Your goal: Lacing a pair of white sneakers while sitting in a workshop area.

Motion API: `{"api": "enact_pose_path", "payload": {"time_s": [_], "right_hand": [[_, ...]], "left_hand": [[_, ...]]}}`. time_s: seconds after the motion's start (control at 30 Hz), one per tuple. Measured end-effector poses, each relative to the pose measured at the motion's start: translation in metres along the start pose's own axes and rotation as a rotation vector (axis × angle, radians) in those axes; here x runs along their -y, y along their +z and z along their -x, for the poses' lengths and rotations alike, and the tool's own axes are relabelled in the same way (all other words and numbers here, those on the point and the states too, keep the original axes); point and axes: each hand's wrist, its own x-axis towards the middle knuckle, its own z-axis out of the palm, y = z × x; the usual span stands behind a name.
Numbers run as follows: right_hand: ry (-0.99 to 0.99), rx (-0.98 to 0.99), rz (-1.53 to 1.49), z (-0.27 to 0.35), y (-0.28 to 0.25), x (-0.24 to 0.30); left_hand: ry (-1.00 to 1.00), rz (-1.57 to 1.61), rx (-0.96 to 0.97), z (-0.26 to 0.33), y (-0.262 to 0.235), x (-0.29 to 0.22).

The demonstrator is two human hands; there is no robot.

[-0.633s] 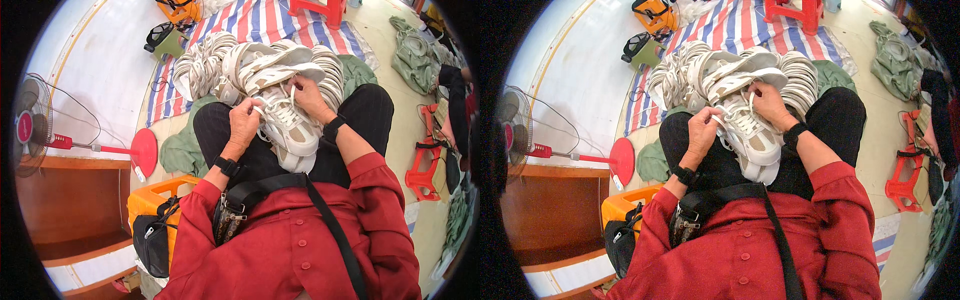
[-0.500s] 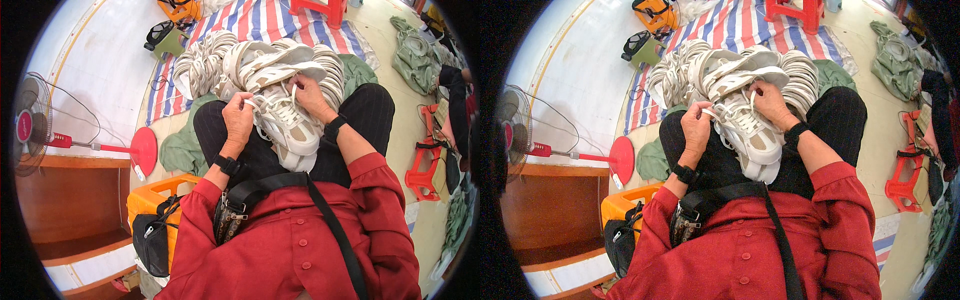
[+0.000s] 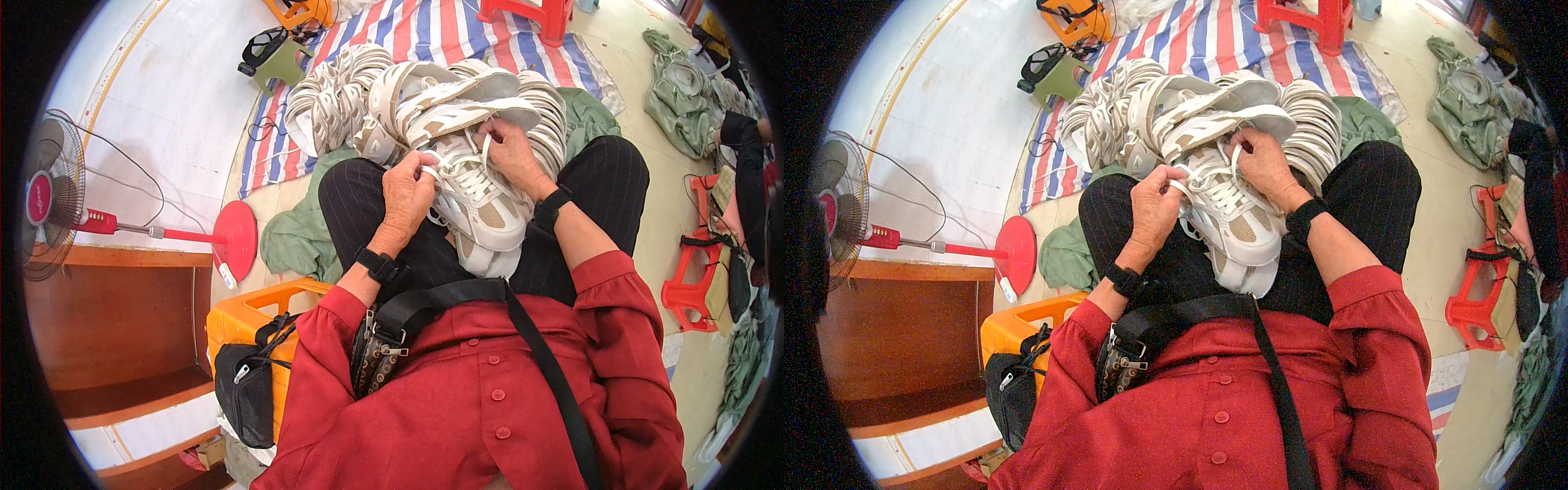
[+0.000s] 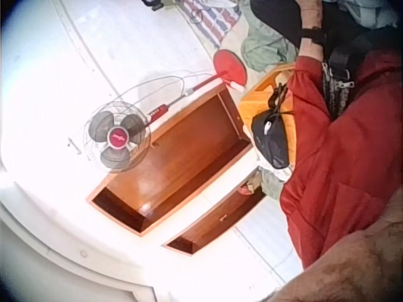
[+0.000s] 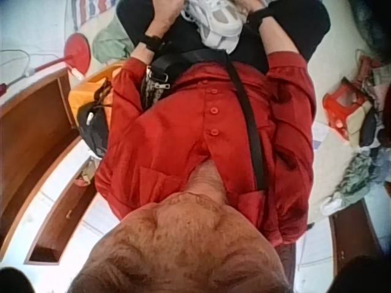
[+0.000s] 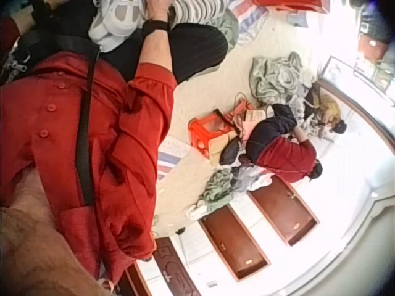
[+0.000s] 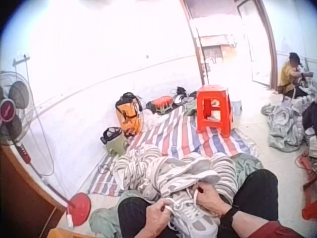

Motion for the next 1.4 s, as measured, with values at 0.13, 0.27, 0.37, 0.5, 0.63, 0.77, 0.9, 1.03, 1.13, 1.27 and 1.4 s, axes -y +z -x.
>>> {"api": "enact_pose_path", "payload": {"time_s": [0.13, 0.27, 0.37, 0.5, 0.63, 0.77, 0.9, 1.03, 1.13, 1.27, 1.4], "right_hand": [[-0.045, -0.011, 0.038, 0.000, 0.000, 0.002], [-0.030, -0.014, 0.045, 0.002, 0.001, 0.004], [-0.050, -0.021, 0.101, 0.003, -0.001, 0.000], [-0.041, -0.019, 0.139, 0.003, 0.002, 0.003], [-0.081, 0.012, 0.128, 0.003, -0.002, 0.005], [-0.099, 0.042, 0.148, 0.002, -0.010, 0.011], [-0.106, 0.007, 0.111, 0.003, -0.023, 0.014], [-0.182, -0.105, 0.172, 0.006, -0.024, 0.025], [-0.332, -0.125, 0.240, 0.013, -0.014, 0.045], [-0.641, -0.072, 0.352, 0.019, 0.002, 0.059], [-0.667, 0.142, 0.637, 0.032, 0.019, 0.069]], "left_hand": [[0.059, -0.035, -0.037, -0.001, 0.002, 0.001], [0.377, -0.310, -0.103, -0.001, 0.003, -0.002], [0.434, -0.403, -0.022, -0.001, 0.002, -0.013], [0.350, -0.410, -0.020, -0.004, 0.003, -0.012], [0.094, -0.245, -0.019, -0.008, 0.001, -0.002], [-0.014, -0.135, 0.021, -0.007, -0.006, 0.007], [0.019, -0.102, 0.037, -0.005, -0.008, -0.001], [-0.068, 0.013, 0.064, -0.006, -0.008, 0.014], [-0.077, 0.004, 0.057, -0.008, -0.008, 0.020], [-0.092, -0.051, 0.051, -0.005, -0.006, 0.006], [-0.002, -0.112, 0.051, -0.008, -0.006, 0.008]]}}
